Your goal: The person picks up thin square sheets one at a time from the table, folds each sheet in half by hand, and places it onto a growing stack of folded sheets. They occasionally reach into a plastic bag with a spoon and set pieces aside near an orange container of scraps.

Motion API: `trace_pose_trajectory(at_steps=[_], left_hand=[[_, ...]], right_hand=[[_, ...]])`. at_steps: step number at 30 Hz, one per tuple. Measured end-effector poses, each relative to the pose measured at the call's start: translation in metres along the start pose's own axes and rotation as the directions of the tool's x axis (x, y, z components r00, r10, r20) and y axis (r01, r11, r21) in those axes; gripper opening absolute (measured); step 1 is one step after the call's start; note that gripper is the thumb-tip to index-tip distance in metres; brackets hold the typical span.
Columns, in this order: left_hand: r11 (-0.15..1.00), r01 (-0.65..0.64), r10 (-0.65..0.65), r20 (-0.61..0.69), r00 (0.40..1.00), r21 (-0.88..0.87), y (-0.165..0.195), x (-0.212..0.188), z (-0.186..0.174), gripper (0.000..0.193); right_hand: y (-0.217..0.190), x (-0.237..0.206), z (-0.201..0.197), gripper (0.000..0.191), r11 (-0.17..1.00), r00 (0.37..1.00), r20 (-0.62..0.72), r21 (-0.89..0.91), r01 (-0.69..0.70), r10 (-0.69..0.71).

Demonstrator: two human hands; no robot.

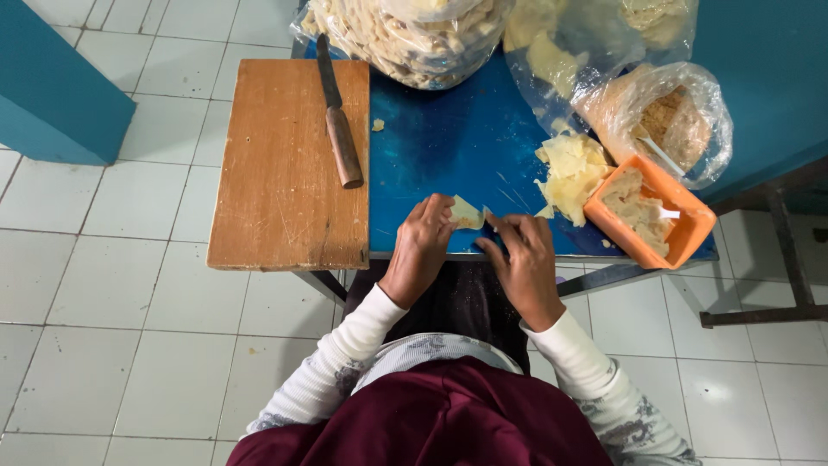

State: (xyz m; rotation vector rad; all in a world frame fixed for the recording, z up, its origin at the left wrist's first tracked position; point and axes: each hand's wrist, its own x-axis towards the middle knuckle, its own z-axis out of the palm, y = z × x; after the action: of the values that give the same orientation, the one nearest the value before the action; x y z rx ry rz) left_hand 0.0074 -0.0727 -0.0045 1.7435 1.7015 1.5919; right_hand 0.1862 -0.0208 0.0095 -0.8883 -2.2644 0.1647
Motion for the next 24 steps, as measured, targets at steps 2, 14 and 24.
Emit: trace_pose_trajectory(at_steps=[2,14,24], left_hand=[[0.999,0.017,-0.017,0.030,0.999,0.031,0.001,-0.001,-0.001,0.024],[0.933,-0.296,0.274,0.131,0.953,0.204,0.001,0.002,-0.009,0.005],[0.980,-0.064,0.043,0.113,0.993,0.190,-0.010,0.019,0.004,0.008]], right_hand=[[-0.001,0.005,0.000,0.039,0.997,0.997,-0.013,0.017,0.075,-0.075],[0.018,0.032,0.009,0.010,0.982,0.978,0.111,0.096,0.166,-0.176],[0.019,0.045,0.016,0.010,0.976,0.987,0.121,0.206,0.076,-0.102]])
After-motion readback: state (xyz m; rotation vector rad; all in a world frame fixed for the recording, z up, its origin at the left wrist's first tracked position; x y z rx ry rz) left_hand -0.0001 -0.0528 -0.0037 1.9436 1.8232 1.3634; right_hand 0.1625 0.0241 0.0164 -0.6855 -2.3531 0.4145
